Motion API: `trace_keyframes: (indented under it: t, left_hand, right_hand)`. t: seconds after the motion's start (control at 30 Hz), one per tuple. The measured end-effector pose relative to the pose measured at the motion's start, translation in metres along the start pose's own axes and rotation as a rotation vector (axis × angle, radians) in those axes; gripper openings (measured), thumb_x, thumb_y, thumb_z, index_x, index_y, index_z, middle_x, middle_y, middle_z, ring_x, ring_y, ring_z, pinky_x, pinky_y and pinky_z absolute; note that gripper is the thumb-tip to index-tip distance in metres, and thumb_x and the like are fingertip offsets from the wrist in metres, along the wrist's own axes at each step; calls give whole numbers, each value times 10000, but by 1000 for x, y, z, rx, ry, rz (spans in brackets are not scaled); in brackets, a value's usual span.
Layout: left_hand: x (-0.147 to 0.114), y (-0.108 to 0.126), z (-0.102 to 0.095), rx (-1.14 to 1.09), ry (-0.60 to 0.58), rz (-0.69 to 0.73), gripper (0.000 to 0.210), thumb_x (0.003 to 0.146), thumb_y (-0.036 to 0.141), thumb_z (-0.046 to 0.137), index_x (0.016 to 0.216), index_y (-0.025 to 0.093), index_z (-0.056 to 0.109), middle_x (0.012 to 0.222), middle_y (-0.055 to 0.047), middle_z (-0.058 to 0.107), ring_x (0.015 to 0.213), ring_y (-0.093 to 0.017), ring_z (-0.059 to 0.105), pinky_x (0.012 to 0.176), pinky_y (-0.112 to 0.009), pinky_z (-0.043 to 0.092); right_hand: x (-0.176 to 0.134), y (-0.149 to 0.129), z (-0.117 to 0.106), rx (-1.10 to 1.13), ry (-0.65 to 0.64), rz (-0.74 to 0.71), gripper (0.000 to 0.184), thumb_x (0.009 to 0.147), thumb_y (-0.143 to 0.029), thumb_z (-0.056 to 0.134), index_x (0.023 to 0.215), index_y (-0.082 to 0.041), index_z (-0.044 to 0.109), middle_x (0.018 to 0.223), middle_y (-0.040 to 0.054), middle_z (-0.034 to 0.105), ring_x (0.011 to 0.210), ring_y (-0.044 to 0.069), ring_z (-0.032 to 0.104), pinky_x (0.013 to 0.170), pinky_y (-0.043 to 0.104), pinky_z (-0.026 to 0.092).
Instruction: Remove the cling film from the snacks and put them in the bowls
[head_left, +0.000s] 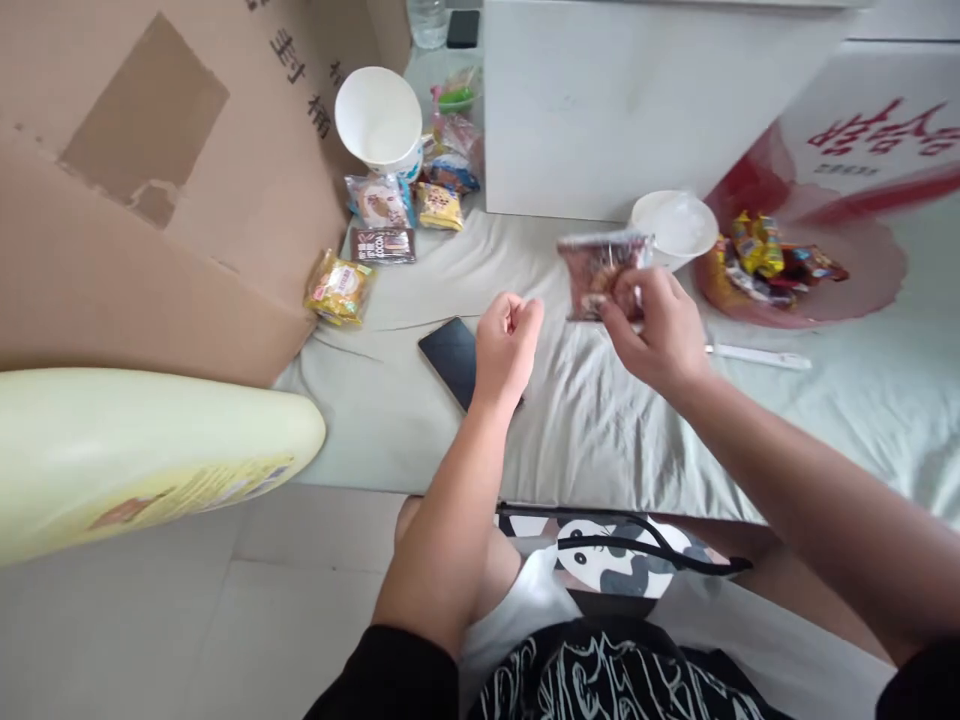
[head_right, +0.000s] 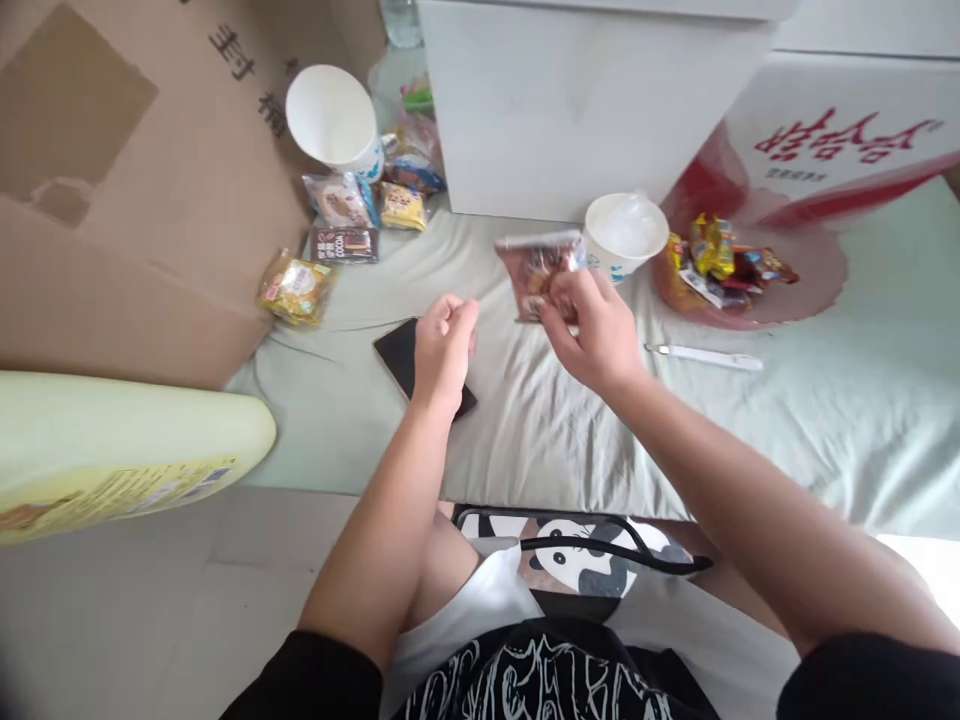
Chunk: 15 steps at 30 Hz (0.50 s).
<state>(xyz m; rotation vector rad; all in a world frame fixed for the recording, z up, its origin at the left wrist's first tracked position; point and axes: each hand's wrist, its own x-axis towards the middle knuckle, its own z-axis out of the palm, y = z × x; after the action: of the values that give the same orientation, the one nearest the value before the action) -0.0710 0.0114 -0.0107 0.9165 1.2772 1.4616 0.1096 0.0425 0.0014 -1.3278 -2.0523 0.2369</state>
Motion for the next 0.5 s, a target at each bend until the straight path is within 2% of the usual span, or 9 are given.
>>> trace_keyframes:
  t: [0.07, 0.13, 0.2, 0.27, 0.33, 0.4, 0.5]
  left_hand:
    - [-13, -8, 22, -33, -187, -105, 348, 817, 438, 814, 843, 217, 546, 801, 24, 556, 739, -109, 560, 682, -242, 464]
    - [-29, -18, 48, -148, -411, -212, 560, 712, 501, 890, 1117, 244, 601, 1056, -16, 664, 956, -160, 654, 810, -274, 525]
    - [-44, -27, 71, -274, -564, -280, 780, 621, 535, 932, 1261, 257, 584, 1164, -35, 689, 1069, -202, 674, 900, -306, 539]
    - [-51, -34, 85, -335, -573, -326, 795, 602, 526, 930, 1273, 244, 610, 1107, -30, 718, 1048, -211, 692, 909, -313, 542]
    - [-51, -38, 91, -346, -468, -383, 690, 649, 487, 885, 1245, 234, 648, 996, -10, 732, 959, -201, 711, 862, -313, 558]
    - [-46, -41, 90, -362, -378, -450, 607, 698, 462, 817, 1241, 239, 661, 923, 7, 732, 896, -207, 727, 829, -335, 582]
    - [-40, -45, 89, -375, -403, -557, 578, 728, 463, 770, 1253, 247, 658, 922, -2, 745, 931, -248, 751, 845, -384, 610]
  right_hand:
    - [-49, 17, -20, -74, 101, 7, 111, 973, -314, 569, 1029, -244, 632, 958, 83, 577, 838, 227, 603, 699, 346, 512]
    - [-88, 27, -31, -159, 158, -50, 149, 977, -286, 574, 1110, -264, 639, 1016, 88, 569, 829, 220, 603, 635, 329, 491]
    - [-113, 31, -35, -199, 154, -166, 292, 973, -265, 587, 1264, -284, 593, 1053, 93, 591, 840, 227, 609, 645, 344, 501]
    - [-128, 36, -39, -165, 119, -269, 459, 961, -256, 617, 1404, -281, 496, 1100, 105, 626, 890, 247, 629, 715, 384, 531]
    - [-137, 45, -42, -81, 104, -327, 582, 943, -251, 663, 1470, -291, 421, 1192, 121, 635, 995, 270, 648, 804, 419, 544]
    - [-144, 60, -46, 2, 99, -338, 642, 923, -255, 702, 1487, -320, 402, 1296, 132, 601, 1126, 300, 634, 866, 448, 543]
    - [-147, 79, -48, 86, 61, -293, 655, 910, -270, 718, 1496, -340, 432, 1420, 144, 522, 1286, 343, 563, 945, 501, 533]
